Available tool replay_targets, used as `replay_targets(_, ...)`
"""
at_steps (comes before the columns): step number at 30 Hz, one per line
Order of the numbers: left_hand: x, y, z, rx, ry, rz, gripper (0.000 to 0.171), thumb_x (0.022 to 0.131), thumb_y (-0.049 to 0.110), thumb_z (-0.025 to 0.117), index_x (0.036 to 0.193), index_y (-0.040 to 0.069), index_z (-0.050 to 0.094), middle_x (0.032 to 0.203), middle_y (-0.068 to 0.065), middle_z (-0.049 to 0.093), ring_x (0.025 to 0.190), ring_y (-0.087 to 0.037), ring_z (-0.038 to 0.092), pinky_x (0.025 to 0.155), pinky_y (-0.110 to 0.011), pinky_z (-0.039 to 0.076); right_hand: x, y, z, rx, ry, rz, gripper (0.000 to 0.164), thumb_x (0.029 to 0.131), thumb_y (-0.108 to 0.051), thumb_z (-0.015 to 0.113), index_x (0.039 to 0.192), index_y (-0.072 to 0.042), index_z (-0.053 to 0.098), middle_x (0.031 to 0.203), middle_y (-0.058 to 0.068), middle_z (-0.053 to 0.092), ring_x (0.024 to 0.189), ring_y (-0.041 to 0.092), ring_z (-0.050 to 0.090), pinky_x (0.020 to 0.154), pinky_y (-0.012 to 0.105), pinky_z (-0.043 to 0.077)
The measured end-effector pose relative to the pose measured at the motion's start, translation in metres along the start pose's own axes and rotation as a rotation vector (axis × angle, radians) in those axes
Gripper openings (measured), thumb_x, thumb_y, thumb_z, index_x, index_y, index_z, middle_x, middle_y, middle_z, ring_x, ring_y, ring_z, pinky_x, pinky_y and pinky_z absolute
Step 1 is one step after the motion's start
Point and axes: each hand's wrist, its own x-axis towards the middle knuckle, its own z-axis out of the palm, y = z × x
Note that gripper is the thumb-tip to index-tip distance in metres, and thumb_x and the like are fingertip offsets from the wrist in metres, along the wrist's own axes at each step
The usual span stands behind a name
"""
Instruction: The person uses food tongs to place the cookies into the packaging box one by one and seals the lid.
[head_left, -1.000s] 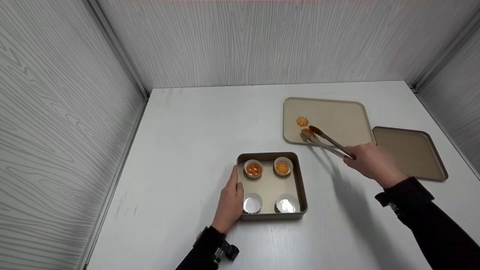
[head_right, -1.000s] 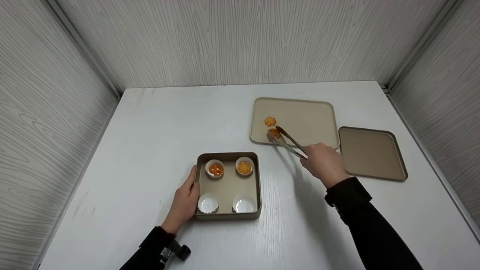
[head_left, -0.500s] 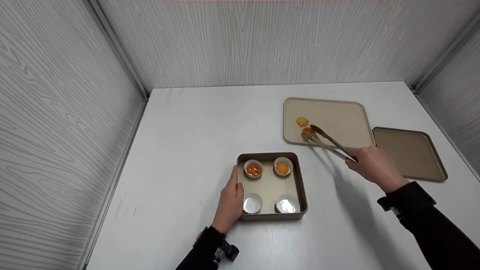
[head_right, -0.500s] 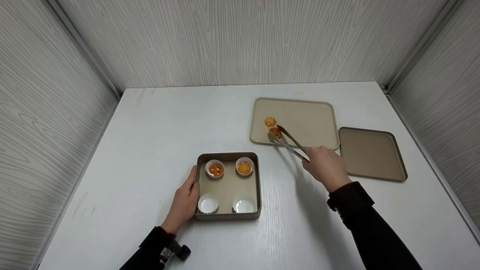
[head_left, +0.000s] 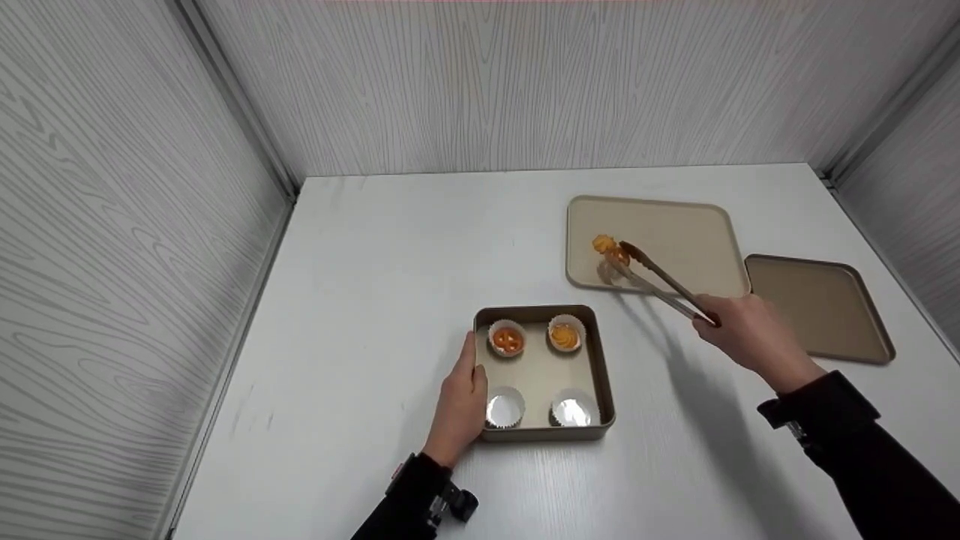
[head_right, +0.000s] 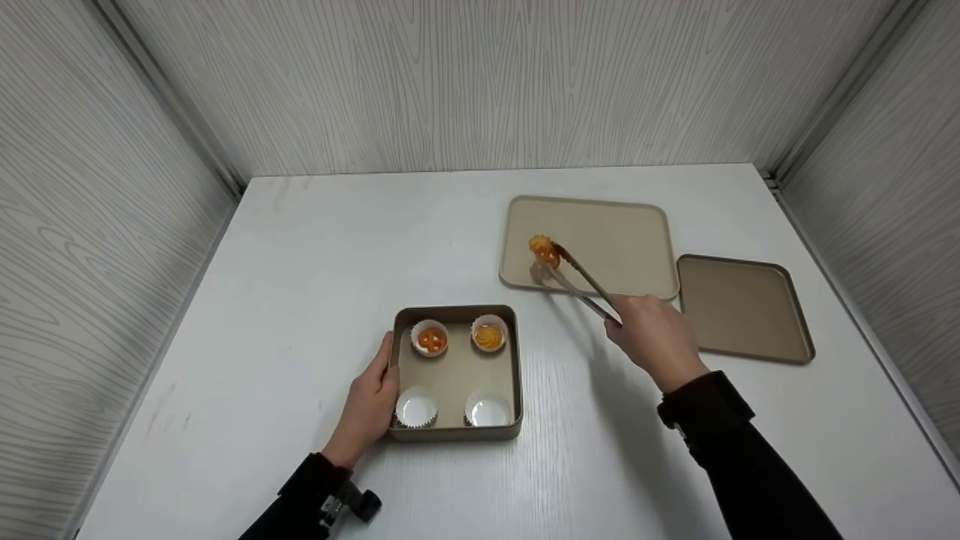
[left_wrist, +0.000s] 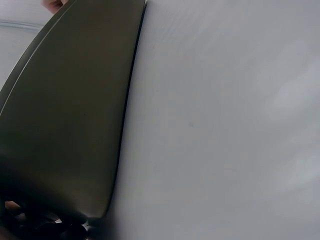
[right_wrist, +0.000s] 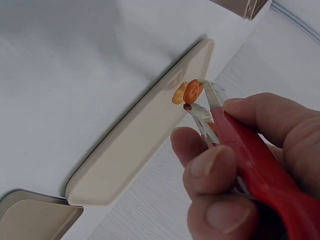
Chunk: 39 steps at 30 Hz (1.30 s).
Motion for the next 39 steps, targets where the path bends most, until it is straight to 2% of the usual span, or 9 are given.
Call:
replay_targets(9, 0.0, -0.001, 0.0, 0.006, -0.007, -0.015, 0.056, 0.109, 0.009, 0.037, 0.161, -0.003, 0.02, 0.166, -0.018, 0.024, 0.153, -0.028, 0.026, 0.125, -0.043, 0.025, -0.006, -0.014, -0.008, -0.027, 0.065, -0.021, 0.036, 0.086, -0.005, 0.073, 0.071, -0.016, 0.042, 0.06, -0.012, 0.031, 0.053, 0.012, 0.031, 0.048, 0.027, 0.02)
replay_targets(12, 0.0, 0.0, 0.0, 0.003, -0.011, -0.023, 0.056, 0.109, 0.011, 0.036, 0.162, -0.002, 0.02, 0.167, -0.017, 0.023, 0.153, -0.027, 0.025, 0.125, -0.043, 0.024, -0.01, -0.019, -0.011, -0.035, 0.083, -0.02, 0.029, 0.086, -0.005, 0.073, 0.075, -0.016, 0.048, 0.059, -0.012, 0.033, 0.052, 0.014, 0.033, 0.046, 0.028, 0.021)
replay_targets(15, 0.0, 0.0, -0.001, 0.004, -0.008, -0.019, 0.056, 0.109, 0.011, 0.036, 0.161, -0.003, 0.02, 0.167, -0.018, 0.023, 0.153, -0.028, 0.025, 0.125, -0.044, 0.024, -0.014, -0.023, -0.013, -0.035, 0.106, -0.039, 0.015, 0.085, -0.005, 0.074, 0.09, -0.014, 0.063, 0.057, -0.013, 0.035, 0.051, 0.015, 0.034, 0.045, 0.029, 0.024)
replay_targets(19, 0.0, 0.0, -0.001, 0.006, -0.003, -0.015, 0.056, 0.109, 0.01, 0.037, 0.161, -0.003, 0.021, 0.167, -0.018, 0.024, 0.153, -0.029, 0.026, 0.125, -0.044, 0.024, -0.02, -0.026, -0.016, -0.046, 0.146, -0.083, 0.029, 0.084, -0.004, 0.076, 0.11, -0.016, 0.07, 0.055, -0.014, 0.038, 0.049, 0.012, 0.033, 0.044, 0.029, 0.026)
replay_targets(29, 0.0, 0.001, 0.0, -0.002, -0.013, -0.023, 0.057, 0.109, 0.01, 0.037, 0.162, -0.002, 0.02, 0.167, -0.017, 0.023, 0.153, -0.027, 0.025, 0.125, -0.043, 0.024, -0.036, -0.039, -0.023, -0.094, 0.212, -0.187, 0.026, 0.079, -0.001, 0.078, 0.097, -0.014, 0.065, 0.057, -0.014, 0.047, 0.048, 0.003, 0.027, 0.042, 0.023, 0.022)
replay_targets(35, 0.0, 0.001, -0.001, -0.003, -0.015, -0.017, 0.057, 0.109, 0.01, 0.036, 0.162, -0.002, 0.019, 0.167, -0.017, 0.023, 0.153, -0.026, 0.024, 0.125, -0.043, 0.024, -0.044, -0.048, -0.028, -0.111, 0.231, -0.229, 0.033, 0.077, -0.002, 0.081, 0.104, -0.015, 0.069, 0.061, -0.013, 0.056, 0.047, 0.0, 0.031, 0.04, 0.022, 0.025)
replay_targets(39, 0.0, 0.001, -0.001, -0.001, -0.016, -0.019, 0.056, 0.109, 0.01, 0.035, 0.162, -0.002, 0.019, 0.167, -0.018, 0.022, 0.153, -0.027, 0.024, 0.125, -0.044, 0.025, -0.047, -0.054, -0.033, -0.103, 0.214, -0.244, 0.036, 0.076, -0.004, 0.081, 0.108, -0.016, 0.07, 0.062, -0.013, 0.057, 0.047, 0.0, 0.033, 0.04, 0.023, 0.027)
